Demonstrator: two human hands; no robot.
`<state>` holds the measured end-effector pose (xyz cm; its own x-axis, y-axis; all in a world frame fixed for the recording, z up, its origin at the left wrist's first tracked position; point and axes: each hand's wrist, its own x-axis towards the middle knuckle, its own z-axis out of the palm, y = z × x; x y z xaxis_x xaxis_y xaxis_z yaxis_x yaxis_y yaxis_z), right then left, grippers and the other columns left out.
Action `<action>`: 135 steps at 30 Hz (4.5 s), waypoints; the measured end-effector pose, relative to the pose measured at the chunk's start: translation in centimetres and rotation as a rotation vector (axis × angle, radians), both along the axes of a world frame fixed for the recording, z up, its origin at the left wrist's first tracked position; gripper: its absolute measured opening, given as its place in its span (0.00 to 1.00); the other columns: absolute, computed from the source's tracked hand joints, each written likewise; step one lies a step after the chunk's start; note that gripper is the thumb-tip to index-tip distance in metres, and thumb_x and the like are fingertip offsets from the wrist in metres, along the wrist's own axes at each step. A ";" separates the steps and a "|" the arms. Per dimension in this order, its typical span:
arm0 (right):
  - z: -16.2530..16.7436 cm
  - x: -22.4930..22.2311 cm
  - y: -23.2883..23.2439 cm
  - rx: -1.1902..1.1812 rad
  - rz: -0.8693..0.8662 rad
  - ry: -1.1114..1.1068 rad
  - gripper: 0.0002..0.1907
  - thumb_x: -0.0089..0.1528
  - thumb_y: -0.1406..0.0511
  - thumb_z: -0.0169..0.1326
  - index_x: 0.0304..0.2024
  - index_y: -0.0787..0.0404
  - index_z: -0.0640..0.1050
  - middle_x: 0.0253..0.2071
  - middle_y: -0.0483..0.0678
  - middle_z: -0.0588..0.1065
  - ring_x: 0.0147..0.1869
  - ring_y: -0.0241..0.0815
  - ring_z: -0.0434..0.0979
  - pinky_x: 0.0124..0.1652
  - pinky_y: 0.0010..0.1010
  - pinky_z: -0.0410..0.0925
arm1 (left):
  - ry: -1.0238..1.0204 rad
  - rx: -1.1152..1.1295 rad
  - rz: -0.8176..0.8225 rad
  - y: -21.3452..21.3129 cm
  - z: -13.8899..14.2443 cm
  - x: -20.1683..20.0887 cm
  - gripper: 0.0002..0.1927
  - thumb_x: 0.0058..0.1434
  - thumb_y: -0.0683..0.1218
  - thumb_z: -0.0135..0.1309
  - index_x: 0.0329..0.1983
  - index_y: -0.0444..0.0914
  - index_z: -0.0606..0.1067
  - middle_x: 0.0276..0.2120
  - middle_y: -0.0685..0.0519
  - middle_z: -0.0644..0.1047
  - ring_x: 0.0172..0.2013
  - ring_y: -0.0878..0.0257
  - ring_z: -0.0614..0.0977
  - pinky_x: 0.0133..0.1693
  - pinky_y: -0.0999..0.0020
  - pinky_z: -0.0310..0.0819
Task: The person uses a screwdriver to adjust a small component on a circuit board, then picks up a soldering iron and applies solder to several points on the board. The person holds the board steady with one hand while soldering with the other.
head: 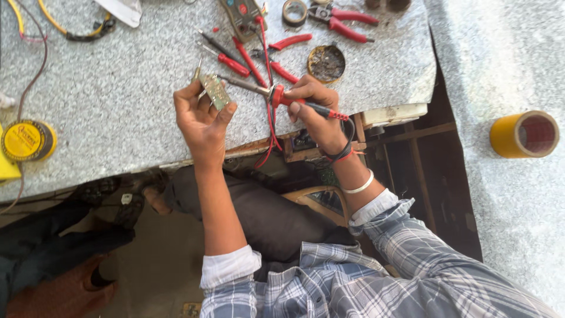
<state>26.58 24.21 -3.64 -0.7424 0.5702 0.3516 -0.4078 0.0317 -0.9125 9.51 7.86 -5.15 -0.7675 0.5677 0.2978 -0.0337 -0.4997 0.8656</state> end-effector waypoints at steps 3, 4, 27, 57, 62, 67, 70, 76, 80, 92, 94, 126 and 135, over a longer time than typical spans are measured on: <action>0.1 0.0 0.1 0.004 0.000 -0.001 0.09 0.66 0.68 0.58 0.46 0.68 0.80 0.42 0.49 0.73 0.36 0.33 0.75 0.36 0.24 0.71 | -0.022 0.014 0.006 0.3 0.2 0.0 0.33 0.59 0.37 0.72 0.59 0.37 0.63 0.60 0.47 0.71 0.61 0.57 0.78 0.64 0.59 0.78; 0.2 0.0 0.1 0.010 0.005 0.003 0.09 0.66 0.68 0.58 0.46 0.68 0.80 0.42 0.49 0.73 0.36 0.33 0.75 0.36 0.24 0.71 | -0.027 0.001 0.011 0.3 0.3 0.0 0.33 0.58 0.37 0.72 0.58 0.38 0.63 0.60 0.48 0.70 0.61 0.56 0.78 0.63 0.59 0.79; 0.2 -0.1 0.3 -0.020 0.034 0.032 0.08 0.66 0.69 0.57 0.45 0.68 0.81 0.41 0.48 0.72 0.36 0.33 0.76 0.35 0.24 0.72 | -0.033 -0.088 0.055 0.5 1.0 0.4 0.32 0.57 0.40 0.73 0.57 0.38 0.64 0.56 0.46 0.71 0.59 0.55 0.80 0.61 0.60 0.83; -0.2 -0.3 0.1 -0.067 0.000 0.006 0.09 0.66 0.69 0.57 0.47 0.68 0.80 0.39 0.47 0.71 0.35 0.32 0.74 0.34 0.24 0.69 | 0.049 -0.062 0.088 0.3 1.0 0.4 0.30 0.69 0.48 0.64 0.68 0.35 0.64 0.58 0.46 0.75 0.60 0.56 0.80 0.67 0.59 0.75; -0.4 -0.4 0.2 -0.061 -0.006 0.022 0.09 0.66 0.69 0.57 0.47 0.68 0.80 0.39 0.47 0.72 0.35 0.33 0.75 0.34 0.24 0.69 | 0.004 -0.009 0.101 0.3 0.6 0.3 0.22 0.73 0.50 0.58 0.61 0.38 0.63 0.56 0.46 0.74 0.58 0.55 0.81 0.64 0.58 0.79; -0.3 -0.5 0.3 -0.040 -0.014 0.030 0.09 0.67 0.68 0.56 0.48 0.67 0.80 0.40 0.48 0.73 0.35 0.33 0.75 0.34 0.24 0.70 | -0.002 -0.033 0.104 0.3 0.3 0.0 0.19 0.75 0.52 0.54 0.59 0.38 0.64 0.54 0.45 0.75 0.55 0.56 0.82 0.59 0.59 0.83; -0.3 -0.4 0.1 -0.047 -0.011 0.021 0.10 0.68 0.67 0.57 0.48 0.68 0.80 0.40 0.48 0.73 0.35 0.33 0.75 0.34 0.24 0.70 | -0.005 -0.042 0.108 0.1 0.3 0.1 0.19 0.76 0.54 0.52 0.59 0.38 0.64 0.53 0.46 0.75 0.53 0.56 0.83 0.55 0.60 0.84; -0.1 -0.4 0.1 -0.048 0.001 0.037 0.11 0.68 0.66 0.58 0.49 0.67 0.80 0.40 0.47 0.72 0.36 0.33 0.74 0.34 0.24 0.69 | -0.008 -0.026 0.106 0.2 0.6 0.2 0.19 0.76 0.55 0.50 0.59 0.38 0.65 0.53 0.47 0.75 0.52 0.58 0.83 0.52 0.62 0.85; -0.2 -0.4 0.2 -0.037 0.002 0.032 0.11 0.68 0.65 0.58 0.48 0.67 0.80 0.40 0.47 0.72 0.35 0.32 0.74 0.34 0.24 0.69 | 0.013 -0.043 0.111 0.2 0.7 0.2 0.20 0.76 0.56 0.51 0.58 0.37 0.66 0.52 0.47 0.76 0.51 0.59 0.82 0.50 0.64 0.85; -0.6 -0.3 0.2 -0.036 -0.014 0.025 0.11 0.68 0.65 0.57 0.48 0.67 0.80 0.40 0.48 0.74 0.35 0.33 0.74 0.36 0.26 0.69 | -0.008 -0.033 0.116 0.4 0.3 0.0 0.21 0.76 0.55 0.49 0.60 0.34 0.68 0.54 0.46 0.75 0.56 0.57 0.82 0.58 0.60 0.83; -0.7 -0.4 -0.2 -0.037 -0.026 0.014 0.11 0.69 0.65 0.56 0.49 0.67 0.79 0.41 0.48 0.75 0.36 0.33 0.74 0.36 0.26 0.69 | -0.022 -0.030 0.126 0.3 0.0 -0.3 0.21 0.76 0.54 0.50 0.60 0.33 0.68 0.55 0.45 0.75 0.57 0.56 0.81 0.61 0.59 0.82; -1.3 -0.9 -0.1 -0.156 0.056 0.118 0.11 0.72 0.65 0.57 0.50 0.69 0.77 0.37 0.50 0.74 0.33 0.37 0.75 0.29 0.24 0.67 | 0.033 0.032 0.017 0.3 -2.1 -1.4 0.18 0.80 0.46 0.47 0.68 0.34 0.71 0.60 0.49 0.79 0.59 0.62 0.81 0.68 0.60 0.78; -1.4 -0.8 -0.1 -0.180 0.059 0.128 0.11 0.72 0.66 0.56 0.51 0.68 0.77 0.38 0.51 0.75 0.34 0.37 0.77 0.29 0.24 0.69 | 0.127 0.005 0.026 0.2 -1.8 -1.4 0.18 0.77 0.43 0.57 0.67 0.34 0.73 0.58 0.50 0.78 0.58 0.63 0.80 0.62 0.69 0.75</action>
<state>25.80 24.14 -5.02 -0.7322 0.5894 0.3413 -0.5168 -0.1544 -0.8421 8.11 8.07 -6.94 -0.7377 0.5464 0.3965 0.0890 -0.5034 0.8595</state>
